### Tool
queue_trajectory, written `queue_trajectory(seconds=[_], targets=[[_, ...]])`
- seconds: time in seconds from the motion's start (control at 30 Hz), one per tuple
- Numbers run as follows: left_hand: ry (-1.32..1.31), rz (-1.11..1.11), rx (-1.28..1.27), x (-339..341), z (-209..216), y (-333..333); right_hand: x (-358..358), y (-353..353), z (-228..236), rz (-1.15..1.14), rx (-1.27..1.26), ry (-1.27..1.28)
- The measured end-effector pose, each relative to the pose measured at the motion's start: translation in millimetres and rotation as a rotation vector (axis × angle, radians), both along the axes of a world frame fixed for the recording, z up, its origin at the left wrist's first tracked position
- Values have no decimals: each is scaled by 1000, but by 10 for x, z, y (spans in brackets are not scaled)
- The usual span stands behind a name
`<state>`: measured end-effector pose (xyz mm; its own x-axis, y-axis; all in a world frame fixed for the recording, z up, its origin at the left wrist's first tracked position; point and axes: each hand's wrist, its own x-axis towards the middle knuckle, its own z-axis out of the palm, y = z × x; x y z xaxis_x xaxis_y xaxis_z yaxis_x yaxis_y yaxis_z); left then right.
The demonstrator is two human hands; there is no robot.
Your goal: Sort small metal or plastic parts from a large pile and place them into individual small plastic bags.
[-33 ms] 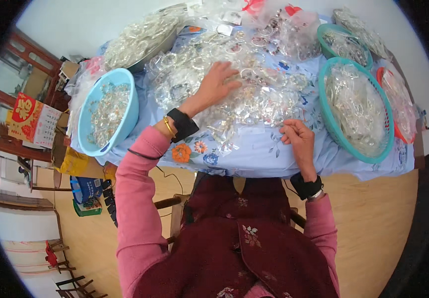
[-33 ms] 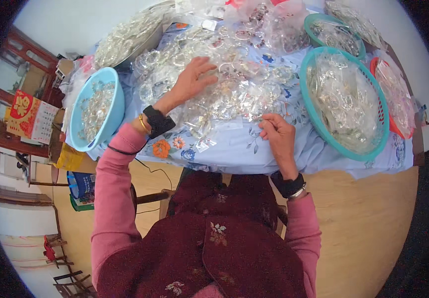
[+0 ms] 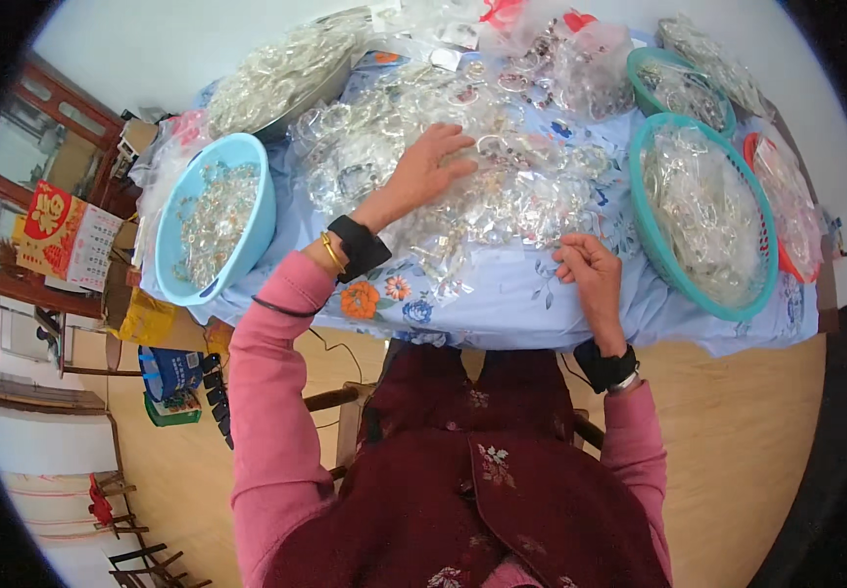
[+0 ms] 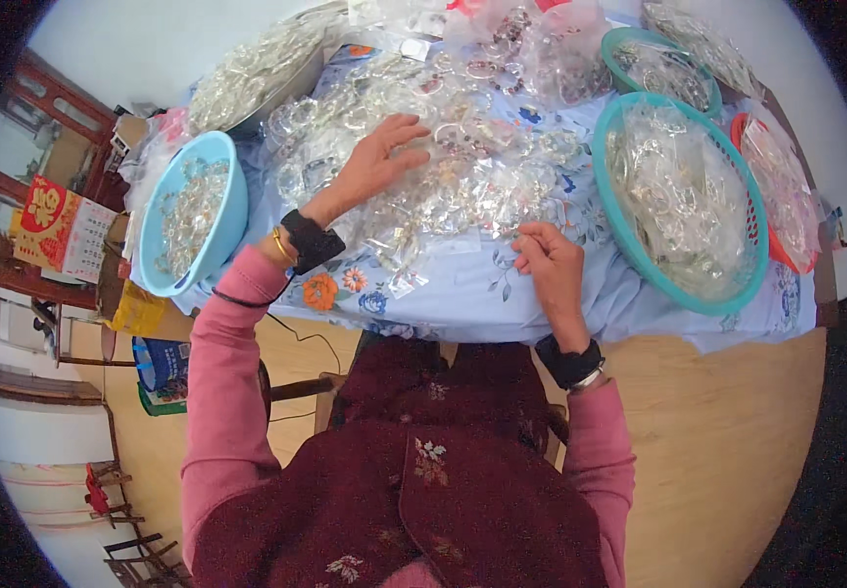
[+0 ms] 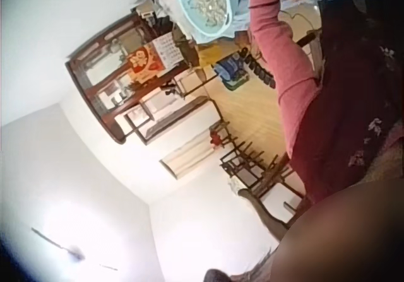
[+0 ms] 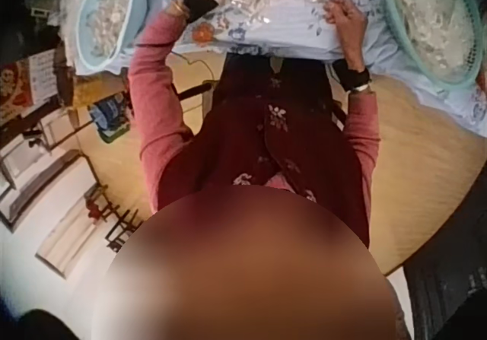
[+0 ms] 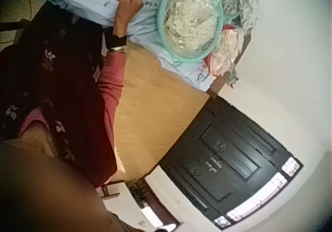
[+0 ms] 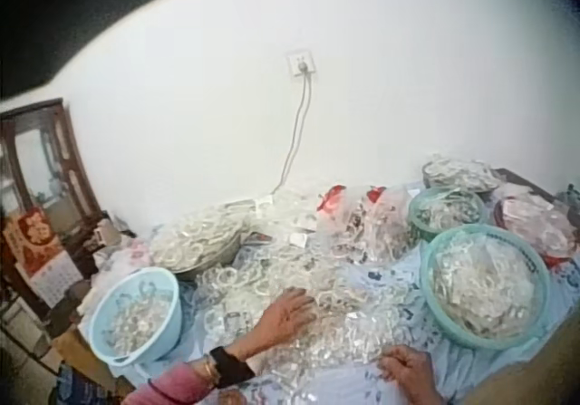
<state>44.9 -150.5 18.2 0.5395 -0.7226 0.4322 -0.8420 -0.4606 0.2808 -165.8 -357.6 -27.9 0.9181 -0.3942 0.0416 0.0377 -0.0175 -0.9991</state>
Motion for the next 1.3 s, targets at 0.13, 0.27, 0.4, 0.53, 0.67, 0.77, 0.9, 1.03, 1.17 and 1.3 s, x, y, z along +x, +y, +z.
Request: queue_trajectory(seconds=[0.13,0.27,0.4,0.53,0.67,0.77,0.9,1.03,1.17,1.3], targets=[[344,-50,-317,-176,-4,209,-9,-13,-56,-10,-21,-5],[535,95,-332,-278,-13,434,22,-5,-57,-4,-16,-18],[590,158,-293,-369,-25,531,14,-19,-86,4,-28,-39],[571,143,-292,-409,-23,521,31,-47,-139,14,-33,-68],[468,171,-274,-427,37,317,24,-55,-123,16,-27,-58],[357,156,-288,-323,105,55,4,-30,-72,24,-31,-56],[140,136,-344,-125,32,-408,11,-22,-70,0,-33,-48],[-149,276,51,-79,-11,-624,5,-13,-87,2,9,-47],[69,189,159,73,-55,-620,1,-3,-84,9,-2,-40],[18,143,98,153,-138,-599,5,-4,-53,5,10,-28]])
